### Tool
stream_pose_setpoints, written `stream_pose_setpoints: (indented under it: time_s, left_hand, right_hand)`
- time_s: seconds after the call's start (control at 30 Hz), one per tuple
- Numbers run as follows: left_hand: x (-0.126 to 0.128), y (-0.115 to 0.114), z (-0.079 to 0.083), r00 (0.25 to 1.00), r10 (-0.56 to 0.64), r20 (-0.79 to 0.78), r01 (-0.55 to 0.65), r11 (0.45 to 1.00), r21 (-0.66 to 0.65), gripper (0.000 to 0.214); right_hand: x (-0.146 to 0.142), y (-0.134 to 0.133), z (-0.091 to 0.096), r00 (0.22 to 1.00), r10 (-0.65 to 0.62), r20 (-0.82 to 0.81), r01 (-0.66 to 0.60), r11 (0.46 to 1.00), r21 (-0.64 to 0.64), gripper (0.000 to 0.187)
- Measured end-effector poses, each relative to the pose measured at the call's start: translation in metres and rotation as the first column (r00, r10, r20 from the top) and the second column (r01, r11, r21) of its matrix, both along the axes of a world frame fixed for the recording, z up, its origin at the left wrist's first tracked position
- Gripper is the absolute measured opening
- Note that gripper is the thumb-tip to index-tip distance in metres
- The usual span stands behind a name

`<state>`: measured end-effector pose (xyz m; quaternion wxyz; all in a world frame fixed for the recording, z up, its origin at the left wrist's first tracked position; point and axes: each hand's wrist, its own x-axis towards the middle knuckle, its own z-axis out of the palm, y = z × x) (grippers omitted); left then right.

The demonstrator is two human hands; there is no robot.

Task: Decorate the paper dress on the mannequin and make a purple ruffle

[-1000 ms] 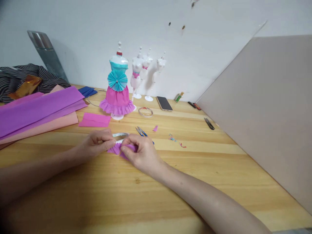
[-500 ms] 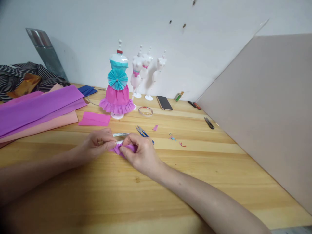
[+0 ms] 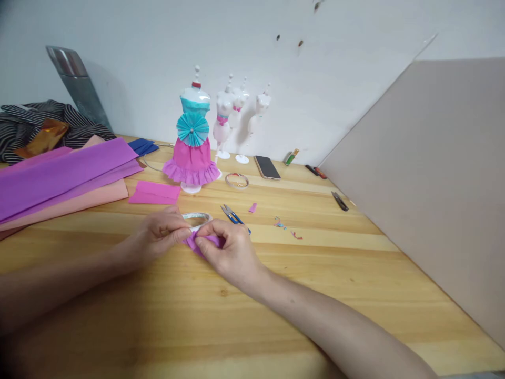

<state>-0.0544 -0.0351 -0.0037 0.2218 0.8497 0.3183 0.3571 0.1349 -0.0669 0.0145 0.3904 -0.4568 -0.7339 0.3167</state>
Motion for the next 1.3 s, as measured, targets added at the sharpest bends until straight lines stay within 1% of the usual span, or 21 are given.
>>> stream_pose_setpoints:
  time_s: [0.1,0.33,0.57,0.9,1.03,1.13,1.17,1.23,1.3]
  left_hand:
    - [0.0011,-0.0007,0.0007,1.000,-0.003,-0.008,0.003,1.000,0.011,0.039]
    - [0.0012,-0.0020,0.0042,1.000,0.004,0.013,-0.004,1.000,0.008,0.040]
    - [0.0023,-0.0018,0.0056,1.000,-0.025,0.008,0.025,0.999,0.034,0.041]
    - [0.0016,-0.0015,0.0037,1.000,-0.031,-0.006,0.031,0.999,0.039,0.042]
    - [0.0021,-0.0020,0.0050,0.999,-0.050,0.004,0.049,0.998,0.045,0.043]
    - [0.0013,-0.0017,0.0065,0.997,-0.073,-0.024,0.074,0.997,0.036,0.041]
    - [0.0008,-0.0011,0.0068,0.996,-0.081,-0.030,0.082,0.996,0.039,0.040]
    - [-0.0002,0.0006,0.0075,0.993,-0.103,-0.054,0.106,0.993,0.050,0.038]
    - [-0.0007,0.0022,0.0083,0.990,-0.111,-0.082,0.116,0.991,0.060,0.037]
  right_hand:
    - [-0.0005,-0.0007,-0.0004,1.000,0.004,-0.022,-0.005,1.000,-0.016,0.017]
    - [0.0002,0.0017,-0.0013,0.997,-0.009,-0.076,0.007,0.999,-0.033,0.013]
    - [0.0008,0.0054,-0.0044,0.992,-0.027,-0.124,0.015,0.995,-0.099,0.017]
    - [-0.0003,0.0068,-0.0039,0.988,-0.030,-0.148,0.008,0.988,-0.151,0.019]
    - [0.0004,0.0079,-0.0072,0.988,-0.037,-0.150,0.017,0.992,-0.128,0.018]
    - [0.0000,0.0072,-0.0097,0.985,-0.027,-0.168,0.010,0.995,-0.102,0.014]
    - [-0.0004,0.0067,-0.0100,0.986,-0.015,-0.166,0.001,0.996,-0.089,0.016]
    - [-0.0012,0.0056,-0.0094,0.992,0.021,-0.126,-0.027,0.999,-0.045,0.020]
    - [-0.0018,0.0048,-0.0074,0.997,0.055,-0.062,-0.055,0.998,-0.001,0.016]
